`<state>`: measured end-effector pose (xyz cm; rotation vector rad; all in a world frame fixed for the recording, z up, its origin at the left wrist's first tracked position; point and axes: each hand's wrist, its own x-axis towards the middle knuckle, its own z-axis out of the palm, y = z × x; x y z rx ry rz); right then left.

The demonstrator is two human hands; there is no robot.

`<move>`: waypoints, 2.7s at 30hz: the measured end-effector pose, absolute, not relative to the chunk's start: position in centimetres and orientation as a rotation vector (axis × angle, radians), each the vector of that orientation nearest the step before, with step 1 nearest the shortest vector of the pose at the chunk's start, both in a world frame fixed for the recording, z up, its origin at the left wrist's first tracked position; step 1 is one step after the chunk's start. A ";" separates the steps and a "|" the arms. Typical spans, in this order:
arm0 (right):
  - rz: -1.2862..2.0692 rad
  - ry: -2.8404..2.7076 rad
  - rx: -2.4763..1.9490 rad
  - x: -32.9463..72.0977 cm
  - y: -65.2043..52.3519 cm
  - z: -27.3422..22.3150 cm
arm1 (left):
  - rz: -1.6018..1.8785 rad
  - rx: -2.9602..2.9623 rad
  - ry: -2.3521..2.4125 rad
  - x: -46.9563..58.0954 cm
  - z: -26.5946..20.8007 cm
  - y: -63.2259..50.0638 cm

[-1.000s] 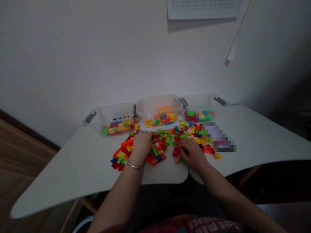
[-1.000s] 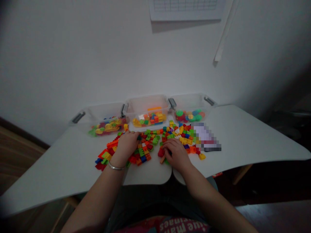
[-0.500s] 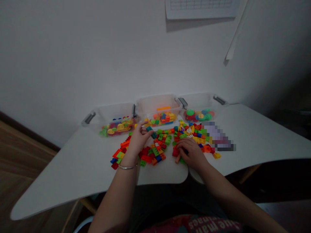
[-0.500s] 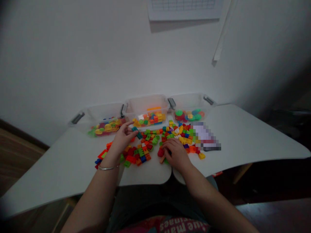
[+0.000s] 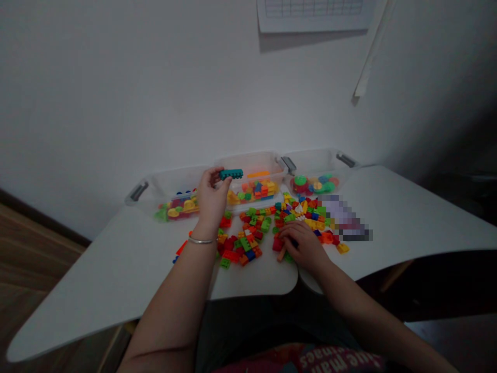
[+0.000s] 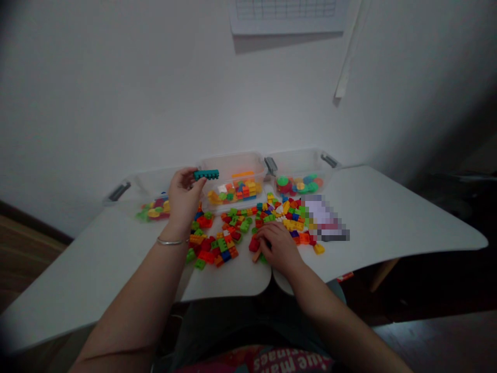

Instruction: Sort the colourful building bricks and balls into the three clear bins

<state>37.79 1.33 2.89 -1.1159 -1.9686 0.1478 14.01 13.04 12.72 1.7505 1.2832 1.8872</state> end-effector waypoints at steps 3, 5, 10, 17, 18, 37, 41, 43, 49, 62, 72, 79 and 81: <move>0.144 -1.973 -1.114 37.8 1.3 2.9 | 1.800 1.899 1.321 14.2 13.2 14.4; 0.140 -1.977 -1.115 37.8 1.4 2.8 | 1.746 1.950 1.371 14.4 13.3 15.0; 0.148 -1.977 -1.126 37.8 1.4 2.7 | 1.389 2.155 1.758 15.1 13.3 15.2; 0.145 -1.986 -1.100 37.9 1.4 2.7 | 0.748 2.406 2.101 15.9 14.0 14.5; 0.145 -1.986 -1.099 37.8 1.4 2.7 | 0.691 2.423 2.107 15.9 14.1 14.5; 0.152 -1.981 -1.129 37.7 1.3 2.9 | 1.367 2.279 1.734 12.0 12.6 7.0; 0.141 -1.985 -1.128 37.8 1.4 2.8 | 0.501 2.224 2.291 10.5 10.4 2.1; 0.132 -1.988 -1.129 37.8 1.4 2.6 | 0.141 2.072 2.395 9.5 9.2 0.7; 0.117 -2.046 -1.166 37.7 1.4 2.6 | -0.115 1.953 2.404 7.8 7.5 0.5; 0.051 -2.259 -1.162 37.3 1.2 2.5 | 0.059 2.081 2.302 9.8 7.1 1.4; 0.094 -2.188 -1.207 36.7 1.8 2.3 | 0.097 2.145 2.269 11.4 6.9 2.3; 0.088 -2.113 -1.169 36.9 1.6 2.2 | 0.348 2.607 1.865 13.4 7.2 2.1; 0.081 -2.050 -1.139 37.1 1.5 2.2 | 0.391 2.709 1.621 14.6 7.3 2.0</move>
